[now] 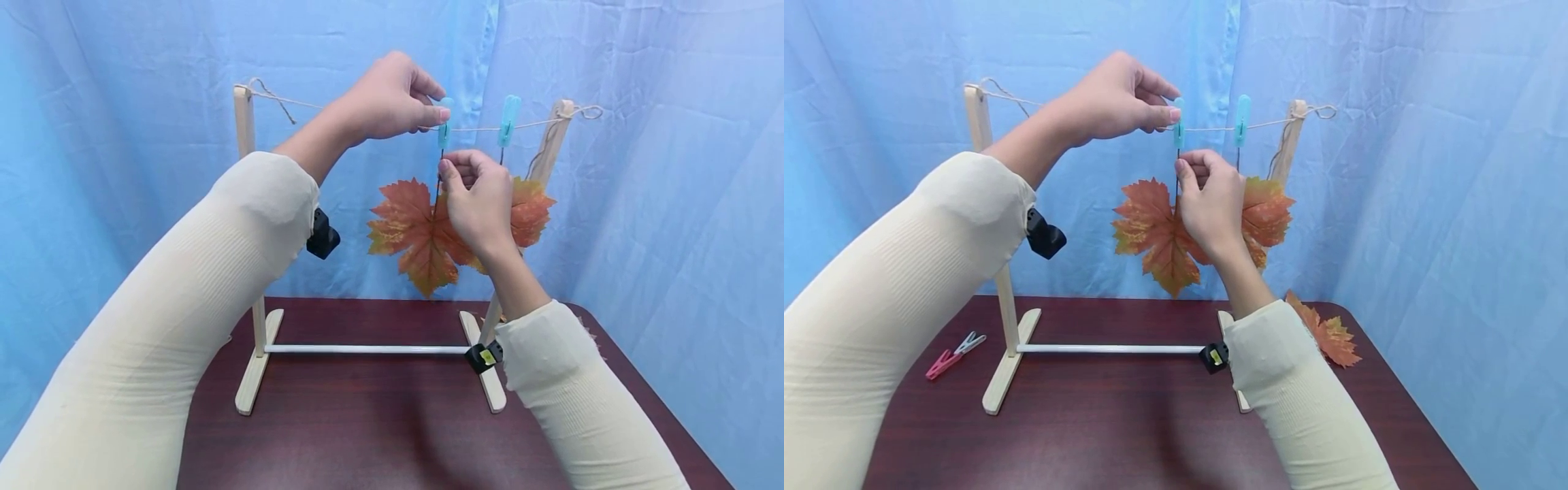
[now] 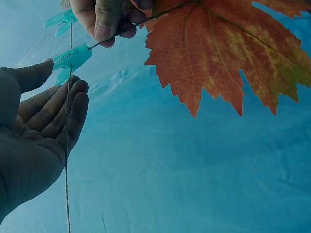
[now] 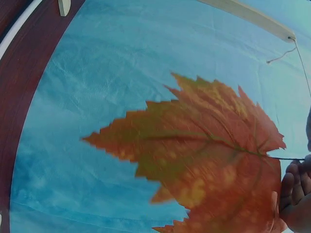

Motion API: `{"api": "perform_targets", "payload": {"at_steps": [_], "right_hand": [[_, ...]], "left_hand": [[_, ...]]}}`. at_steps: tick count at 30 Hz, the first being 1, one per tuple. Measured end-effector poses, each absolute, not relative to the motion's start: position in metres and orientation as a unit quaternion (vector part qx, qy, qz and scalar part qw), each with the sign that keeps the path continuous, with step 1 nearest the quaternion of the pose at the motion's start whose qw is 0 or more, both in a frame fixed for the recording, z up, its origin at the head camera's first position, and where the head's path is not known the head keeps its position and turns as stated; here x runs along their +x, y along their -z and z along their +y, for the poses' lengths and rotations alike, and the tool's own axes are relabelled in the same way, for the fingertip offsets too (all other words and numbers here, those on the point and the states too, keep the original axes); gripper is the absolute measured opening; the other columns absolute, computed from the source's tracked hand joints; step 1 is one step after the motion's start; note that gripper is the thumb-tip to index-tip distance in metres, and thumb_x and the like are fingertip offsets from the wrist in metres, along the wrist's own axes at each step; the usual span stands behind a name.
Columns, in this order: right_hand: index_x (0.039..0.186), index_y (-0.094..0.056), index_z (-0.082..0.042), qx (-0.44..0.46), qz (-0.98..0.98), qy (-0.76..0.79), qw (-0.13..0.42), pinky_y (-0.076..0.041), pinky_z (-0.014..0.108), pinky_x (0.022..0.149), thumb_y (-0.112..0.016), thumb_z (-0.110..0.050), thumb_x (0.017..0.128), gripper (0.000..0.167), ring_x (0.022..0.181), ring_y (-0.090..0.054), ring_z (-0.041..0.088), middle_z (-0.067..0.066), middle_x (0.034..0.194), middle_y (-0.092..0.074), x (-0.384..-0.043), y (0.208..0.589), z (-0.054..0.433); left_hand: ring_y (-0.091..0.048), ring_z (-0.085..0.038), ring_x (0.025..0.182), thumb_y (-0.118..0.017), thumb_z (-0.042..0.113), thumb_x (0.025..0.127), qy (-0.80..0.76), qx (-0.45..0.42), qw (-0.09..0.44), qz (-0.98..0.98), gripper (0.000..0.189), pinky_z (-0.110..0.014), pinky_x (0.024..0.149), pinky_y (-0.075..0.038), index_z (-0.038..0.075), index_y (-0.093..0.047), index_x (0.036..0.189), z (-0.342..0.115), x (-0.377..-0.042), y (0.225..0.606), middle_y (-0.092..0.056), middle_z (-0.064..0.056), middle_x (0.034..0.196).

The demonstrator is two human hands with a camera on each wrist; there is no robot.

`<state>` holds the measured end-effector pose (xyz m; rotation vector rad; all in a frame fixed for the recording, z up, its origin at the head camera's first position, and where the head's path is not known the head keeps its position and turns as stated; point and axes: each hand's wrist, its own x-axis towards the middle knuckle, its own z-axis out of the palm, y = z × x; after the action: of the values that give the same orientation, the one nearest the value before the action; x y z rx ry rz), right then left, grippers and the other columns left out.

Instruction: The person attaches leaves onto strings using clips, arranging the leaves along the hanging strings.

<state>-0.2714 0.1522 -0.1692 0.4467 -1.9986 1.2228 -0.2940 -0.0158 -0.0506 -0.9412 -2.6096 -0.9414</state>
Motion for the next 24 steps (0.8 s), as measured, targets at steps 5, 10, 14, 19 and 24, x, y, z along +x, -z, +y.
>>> {"api": "perform_targets", "payload": {"at_steps": [5,10,14,19,24], "right_hand": [[0.113,-0.074,0.000,0.170,-0.785,-0.468,0.368,-0.051,0.023,0.072,-0.066,-0.020,0.102,0.024,0.081,-0.062,0.016,0.011,0.097,-0.073,-0.268,0.168,0.155],[0.112,-0.074,0.000,0.180,-0.788,-0.450,0.381,-0.050,0.023,0.074,-0.066,-0.021,0.102,0.024,0.082,-0.062,0.015,0.011,0.097,-0.073,-0.261,0.165,0.159],[0.111,-0.074,0.000,0.188,-0.786,-0.435,0.396,-0.051,0.021,0.074,-0.066,-0.020,0.102,0.024,0.081,-0.064,0.014,0.012,0.097,-0.074,-0.255,0.160,0.165],[0.109,-0.074,0.002,0.196,-0.783,-0.411,0.423,-0.050,0.018,0.072,-0.066,-0.019,0.101,0.023,0.077,-0.064,0.008,0.014,0.096,-0.075,-0.251,0.158,0.177],[0.106,-0.074,0.004,0.213,-0.776,-0.386,0.451,-0.049,0.015,0.069,-0.067,-0.015,0.100,0.022,0.073,-0.062,0.002,0.015,0.094,-0.075,-0.249,0.161,0.194]], "left_hand": [[-0.065,-0.012,0.115,-0.066,0.032,0.101,0.316,-0.313,0.143,-0.884,0.048,-0.026,0.102,-0.050,0.010,-0.060,0.144,-0.021,-0.293,0.049,-0.070,-0.004,0.127],[-0.064,-0.011,0.113,-0.066,0.031,0.102,0.327,-0.316,0.191,-0.870,0.045,-0.022,0.098,-0.050,0.010,-0.062,0.141,-0.033,-0.291,0.050,-0.069,-0.004,0.127],[-0.063,-0.012,0.110,-0.067,0.030,0.101,0.350,-0.321,0.221,-0.852,0.042,-0.022,0.096,-0.051,0.009,-0.065,0.138,-0.047,-0.287,0.052,-0.069,-0.005,0.122],[-0.063,-0.013,0.105,-0.069,0.028,0.100,0.378,-0.328,0.239,-0.832,0.038,-0.023,0.094,-0.051,0.008,-0.068,0.132,-0.066,-0.282,0.055,-0.069,-0.007,0.116],[-0.063,-0.015,0.102,-0.071,0.028,0.098,0.392,-0.335,0.217,-0.829,0.038,-0.025,0.089,-0.049,0.008,-0.070,0.130,-0.088,-0.277,0.061,-0.069,-0.005,0.113]]}}
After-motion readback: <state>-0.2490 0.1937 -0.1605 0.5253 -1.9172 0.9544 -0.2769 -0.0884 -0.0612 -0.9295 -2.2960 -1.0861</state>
